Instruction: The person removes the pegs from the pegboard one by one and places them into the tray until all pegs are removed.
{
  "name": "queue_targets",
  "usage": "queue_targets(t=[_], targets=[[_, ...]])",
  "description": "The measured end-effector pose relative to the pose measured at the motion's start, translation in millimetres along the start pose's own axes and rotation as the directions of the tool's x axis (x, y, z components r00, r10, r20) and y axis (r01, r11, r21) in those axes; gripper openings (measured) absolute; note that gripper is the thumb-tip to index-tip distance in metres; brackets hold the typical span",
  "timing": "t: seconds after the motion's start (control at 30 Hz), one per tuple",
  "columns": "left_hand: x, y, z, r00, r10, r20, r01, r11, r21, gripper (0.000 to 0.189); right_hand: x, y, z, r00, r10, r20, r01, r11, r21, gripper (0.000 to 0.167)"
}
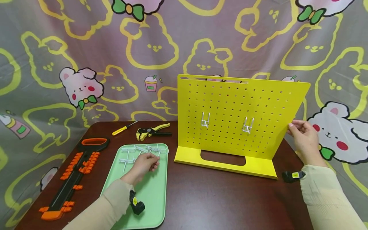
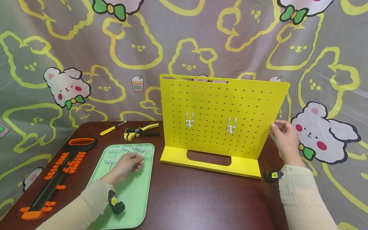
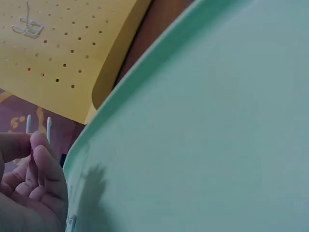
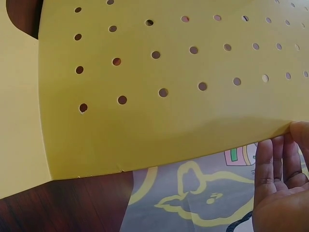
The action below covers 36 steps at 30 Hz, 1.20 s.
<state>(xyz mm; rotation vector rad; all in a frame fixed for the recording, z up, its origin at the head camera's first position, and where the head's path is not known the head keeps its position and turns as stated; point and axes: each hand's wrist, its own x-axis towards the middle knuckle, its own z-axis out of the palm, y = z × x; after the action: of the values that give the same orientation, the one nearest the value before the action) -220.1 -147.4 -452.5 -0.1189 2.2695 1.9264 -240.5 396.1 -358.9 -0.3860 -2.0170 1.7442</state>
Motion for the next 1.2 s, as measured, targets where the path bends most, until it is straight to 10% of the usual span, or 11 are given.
queue_targets(t=[1.2], targets=[[-9.6, -8.8, -8.8, 0.996, -0.074, -0.043, 0.079, 0.985, 0.153, 0.021, 1.9, 2.9, -1.2, 1.000, -0.019, 0.009, 0.019, 1.000, 0.011, 0.012]])
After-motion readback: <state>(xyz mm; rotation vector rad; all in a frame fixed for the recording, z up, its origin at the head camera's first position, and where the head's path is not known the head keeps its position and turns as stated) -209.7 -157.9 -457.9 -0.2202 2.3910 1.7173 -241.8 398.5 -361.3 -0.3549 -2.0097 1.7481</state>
